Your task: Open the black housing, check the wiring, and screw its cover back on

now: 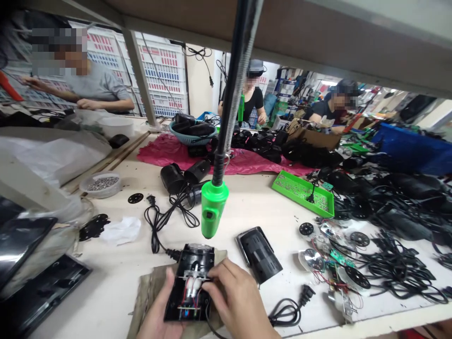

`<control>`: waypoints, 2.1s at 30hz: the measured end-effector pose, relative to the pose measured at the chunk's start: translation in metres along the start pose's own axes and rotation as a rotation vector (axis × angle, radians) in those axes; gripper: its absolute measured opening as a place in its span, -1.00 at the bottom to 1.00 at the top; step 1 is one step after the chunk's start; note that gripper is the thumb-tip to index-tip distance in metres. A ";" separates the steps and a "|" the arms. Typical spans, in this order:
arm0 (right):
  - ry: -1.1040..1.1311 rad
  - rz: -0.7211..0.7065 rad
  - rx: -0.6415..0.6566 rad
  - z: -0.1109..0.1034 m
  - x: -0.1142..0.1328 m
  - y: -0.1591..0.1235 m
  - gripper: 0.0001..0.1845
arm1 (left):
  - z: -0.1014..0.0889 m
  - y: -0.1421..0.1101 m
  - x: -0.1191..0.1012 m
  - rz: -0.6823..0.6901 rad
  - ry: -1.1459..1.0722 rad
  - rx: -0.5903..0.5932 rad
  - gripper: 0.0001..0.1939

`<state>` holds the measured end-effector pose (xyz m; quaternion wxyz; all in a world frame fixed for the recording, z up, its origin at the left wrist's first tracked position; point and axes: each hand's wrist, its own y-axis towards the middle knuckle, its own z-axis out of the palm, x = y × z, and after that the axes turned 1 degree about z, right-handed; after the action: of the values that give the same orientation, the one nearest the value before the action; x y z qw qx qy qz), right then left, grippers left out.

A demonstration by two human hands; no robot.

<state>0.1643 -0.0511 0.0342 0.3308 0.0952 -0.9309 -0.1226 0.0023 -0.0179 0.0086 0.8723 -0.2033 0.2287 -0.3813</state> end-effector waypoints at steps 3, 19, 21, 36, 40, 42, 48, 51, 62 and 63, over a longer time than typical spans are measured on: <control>0.123 0.040 -0.082 -0.003 -0.004 -0.008 -0.86 | -0.006 -0.002 -0.004 -0.014 0.035 0.107 -0.56; -0.041 -0.065 -0.132 0.005 0.004 0.000 -0.80 | 0.000 0.000 -0.001 0.045 0.077 -0.017 -0.63; -0.096 -0.120 -0.135 0.007 0.005 0.002 -0.73 | 0.002 0.001 0.000 -0.014 0.018 0.017 -0.63; -0.067 -0.258 -0.312 0.003 -0.002 -0.015 -0.84 | -0.009 -0.002 0.002 0.004 0.027 0.085 -0.50; -0.083 -0.238 -0.298 0.004 -0.001 -0.015 -0.79 | -0.010 -0.001 0.002 -0.046 0.068 0.140 -0.44; -0.052 -0.233 -0.270 0.005 -0.001 -0.015 -0.82 | -0.009 -0.001 0.002 -0.041 0.072 0.123 -0.47; -0.044 -0.178 -0.317 0.009 -0.004 -0.016 -0.79 | -0.006 -0.001 0.003 -0.005 0.072 0.081 -0.56; -0.025 -0.183 -0.256 0.010 -0.005 -0.016 -0.84 | -0.008 -0.001 0.004 -0.021 0.071 0.055 -0.52; 0.043 -0.101 -0.276 0.004 -0.009 -0.018 -0.88 | -0.020 0.004 0.007 0.030 0.027 0.010 -0.45; 0.025 -0.074 -0.309 0.001 -0.012 -0.020 -0.84 | -0.021 0.004 0.006 0.042 0.020 0.010 -0.43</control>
<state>0.1743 -0.0670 0.0202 0.3482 0.0791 -0.8926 -0.2753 -0.0035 -0.0241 -0.0117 0.8787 -0.1905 0.2398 -0.3663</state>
